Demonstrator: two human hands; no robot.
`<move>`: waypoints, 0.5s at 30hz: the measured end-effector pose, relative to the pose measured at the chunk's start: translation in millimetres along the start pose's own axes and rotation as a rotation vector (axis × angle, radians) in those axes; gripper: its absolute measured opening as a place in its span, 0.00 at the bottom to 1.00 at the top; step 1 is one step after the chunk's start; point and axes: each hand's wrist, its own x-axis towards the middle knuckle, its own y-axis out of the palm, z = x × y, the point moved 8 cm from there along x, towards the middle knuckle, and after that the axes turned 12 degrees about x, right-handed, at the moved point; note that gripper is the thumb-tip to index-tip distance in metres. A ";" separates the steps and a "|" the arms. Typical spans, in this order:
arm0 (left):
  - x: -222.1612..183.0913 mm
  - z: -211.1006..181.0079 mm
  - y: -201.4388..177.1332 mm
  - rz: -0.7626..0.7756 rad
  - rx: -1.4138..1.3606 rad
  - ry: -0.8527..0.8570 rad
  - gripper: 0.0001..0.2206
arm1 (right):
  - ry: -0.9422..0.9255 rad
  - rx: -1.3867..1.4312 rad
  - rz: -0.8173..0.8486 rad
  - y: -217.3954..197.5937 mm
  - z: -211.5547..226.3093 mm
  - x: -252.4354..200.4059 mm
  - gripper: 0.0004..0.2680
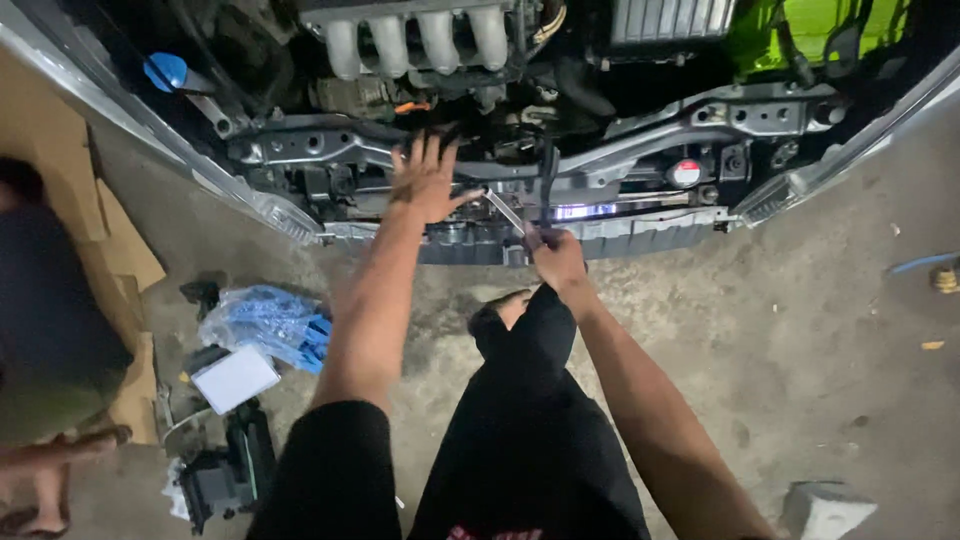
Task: The person works on the front of a car with the hood open, using a wrench to tighten bolts on the radiator support and engine bay components. They also use a black cloth to wipe parts of the engine area.
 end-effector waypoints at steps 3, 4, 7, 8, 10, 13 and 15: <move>5.5 2.0 4.9 0.085 -0.131 -0.020 0.44 | -0.001 -0.014 -0.048 2.5 27.7 -34.8 0.16; 5.7 2.9 8.6 0.098 -0.129 -0.016 0.44 | 0.011 -0.010 -0.044 9.9 14.1 -24.1 0.16; 12.6 5.3 13.3 0.102 -0.191 0.024 0.40 | -0.062 0.023 -0.108 24.6 -2.2 -7.1 0.14; 15.0 4.9 17.3 0.112 -0.146 0.013 0.40 | -0.071 -0.011 -0.177 21.3 -1.0 -13.8 0.14; 20.4 5.1 26.4 0.124 -0.102 0.006 0.40 | -0.075 -0.046 -0.249 28.8 -11.0 -15.0 0.14; 23.4 2.9 47.1 0.134 -0.117 0.008 0.46 | 0.066 0.177 -0.225 57.5 -33.8 -19.9 0.14; 26.7 4.5 43.5 -0.071 -0.120 -0.009 0.41 | 0.124 0.047 -0.191 68.8 -1.7 -45.4 0.16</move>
